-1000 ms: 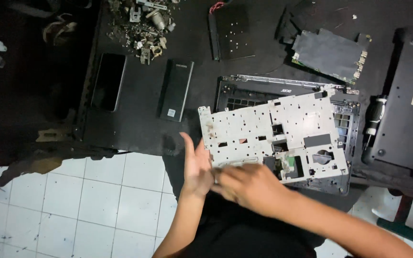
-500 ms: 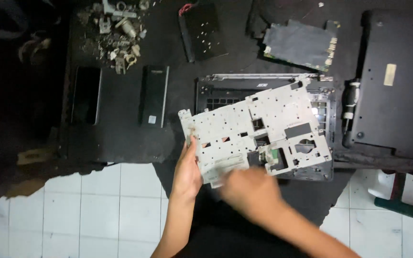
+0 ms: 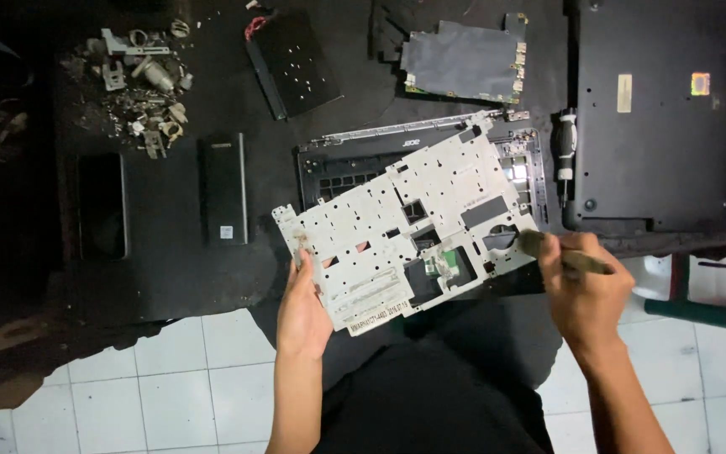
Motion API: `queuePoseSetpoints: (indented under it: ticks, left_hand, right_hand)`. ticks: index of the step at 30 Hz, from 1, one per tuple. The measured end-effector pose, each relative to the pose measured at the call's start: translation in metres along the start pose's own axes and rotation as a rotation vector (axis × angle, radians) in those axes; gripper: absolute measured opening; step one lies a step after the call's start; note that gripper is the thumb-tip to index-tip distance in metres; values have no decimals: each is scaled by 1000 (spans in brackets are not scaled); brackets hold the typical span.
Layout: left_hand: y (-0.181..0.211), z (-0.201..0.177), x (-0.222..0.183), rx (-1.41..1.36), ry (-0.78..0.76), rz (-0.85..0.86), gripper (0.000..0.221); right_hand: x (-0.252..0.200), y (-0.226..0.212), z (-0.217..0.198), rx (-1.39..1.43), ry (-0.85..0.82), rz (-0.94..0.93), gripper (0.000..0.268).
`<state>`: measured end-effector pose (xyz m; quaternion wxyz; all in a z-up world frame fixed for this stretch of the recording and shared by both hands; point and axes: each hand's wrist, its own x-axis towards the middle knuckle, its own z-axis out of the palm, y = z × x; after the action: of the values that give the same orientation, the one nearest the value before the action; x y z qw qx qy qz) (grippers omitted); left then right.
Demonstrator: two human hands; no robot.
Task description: Removing the keyboard assembly and cleaning internal components of a laptop on a repair bench.
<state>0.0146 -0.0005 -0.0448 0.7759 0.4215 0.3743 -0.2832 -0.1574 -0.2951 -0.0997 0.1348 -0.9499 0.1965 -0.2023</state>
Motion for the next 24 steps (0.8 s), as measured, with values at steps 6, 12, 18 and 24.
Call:
queuePoseSetpoints:
  ticks: [6, 12, 18, 24]
  left_hand:
    - [7, 20, -18, 153, 15, 93, 69]
    - [5, 19, -15, 174, 1, 92, 67]
    - [0, 8, -11, 149, -5, 94, 64]
    - [-12, -25, 23, 162, -17, 116, 68]
  right_hand:
    - [-22, -115, 9, -237, -278, -14, 33]
    - [-21, -89, 19, 499, -145, -259, 33]
    - [8, 36, 24, 57, 121, 20, 24]
    - [3, -111, 28, 85, 56, -283, 33]
